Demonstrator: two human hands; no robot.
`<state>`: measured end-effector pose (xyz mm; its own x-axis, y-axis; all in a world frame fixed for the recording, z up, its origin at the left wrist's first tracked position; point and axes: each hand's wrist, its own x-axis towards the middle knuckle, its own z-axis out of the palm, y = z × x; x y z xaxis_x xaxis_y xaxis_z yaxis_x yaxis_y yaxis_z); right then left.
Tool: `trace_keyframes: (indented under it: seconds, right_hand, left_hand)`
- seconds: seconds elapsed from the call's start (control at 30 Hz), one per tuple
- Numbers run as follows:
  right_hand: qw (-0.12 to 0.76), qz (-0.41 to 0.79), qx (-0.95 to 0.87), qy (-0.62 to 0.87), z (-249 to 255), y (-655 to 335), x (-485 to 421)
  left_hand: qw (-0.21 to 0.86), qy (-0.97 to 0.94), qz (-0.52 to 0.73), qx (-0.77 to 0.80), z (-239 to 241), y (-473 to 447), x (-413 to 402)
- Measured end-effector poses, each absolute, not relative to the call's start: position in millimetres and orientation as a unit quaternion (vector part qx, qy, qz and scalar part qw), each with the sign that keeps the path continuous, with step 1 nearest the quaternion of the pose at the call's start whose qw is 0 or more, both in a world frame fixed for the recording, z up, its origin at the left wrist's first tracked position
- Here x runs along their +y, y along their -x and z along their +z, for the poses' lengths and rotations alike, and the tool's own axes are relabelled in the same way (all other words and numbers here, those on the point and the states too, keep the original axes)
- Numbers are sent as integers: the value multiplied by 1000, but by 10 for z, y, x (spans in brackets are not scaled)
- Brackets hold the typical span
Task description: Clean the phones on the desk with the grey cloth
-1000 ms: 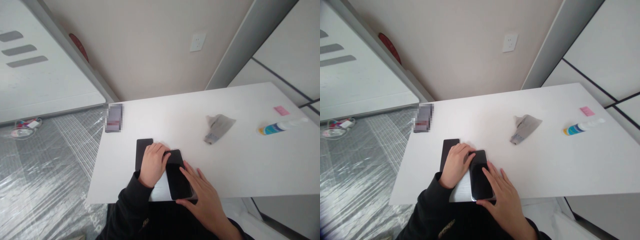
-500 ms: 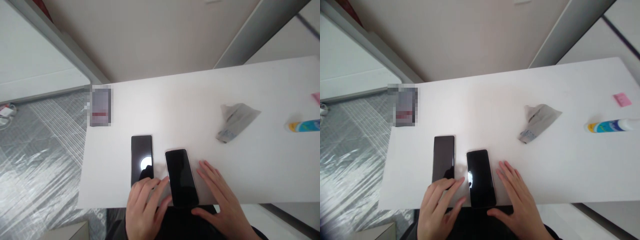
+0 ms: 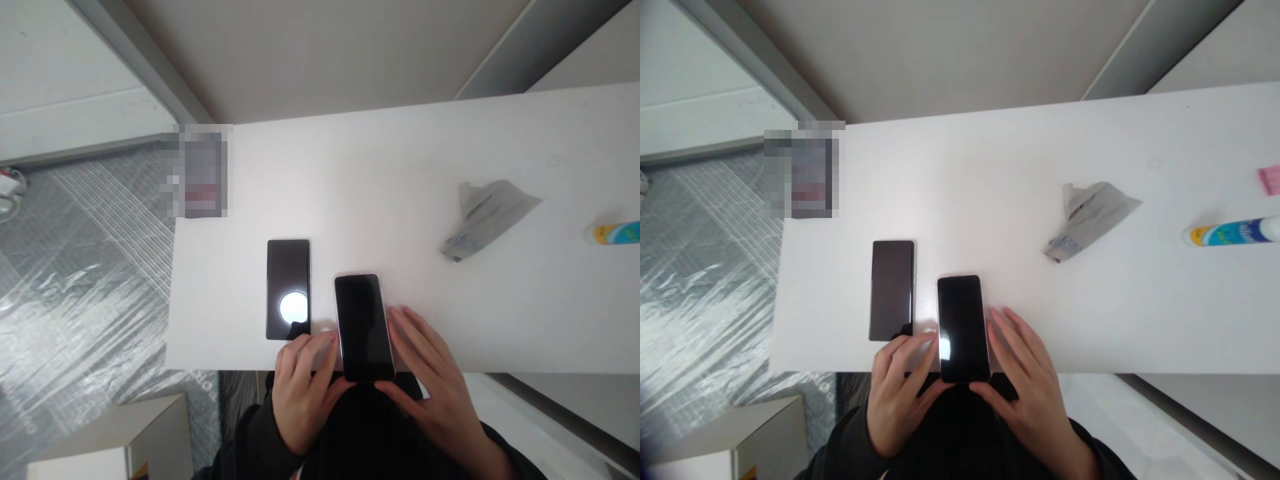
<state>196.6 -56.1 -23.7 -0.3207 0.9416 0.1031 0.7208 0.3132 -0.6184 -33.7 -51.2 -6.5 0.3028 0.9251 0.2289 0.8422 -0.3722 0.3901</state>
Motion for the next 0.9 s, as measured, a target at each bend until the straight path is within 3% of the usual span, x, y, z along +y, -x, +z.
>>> trace_keyframes:
  seconds: [0.13,0.27,0.33,0.5,0.77,0.9]
  right_hand:
    - [279,373,-681,565,-168,-1957,-706]
    - [263,621,-455,581,-124,-1884,-900]
    - [270,682,-354,580,-139,-1830,-1009]
    - [313,708,-285,565,-269,-1716,-1215]
    - [323,728,-245,553,-322,-1694,-1220]
    - [303,736,-238,557,-347,-1739,-1226]
  left_hand:
    - [173,-788,243,538,-46,354,-639]
    - [270,-737,237,572,-30,377,-805]
    - [333,-701,231,587,-43,396,-895]
    - [499,-560,252,612,-147,430,-1137]
    - [638,-519,180,540,-324,421,-1187]
    - [657,-535,171,503,-406,430,-1159]
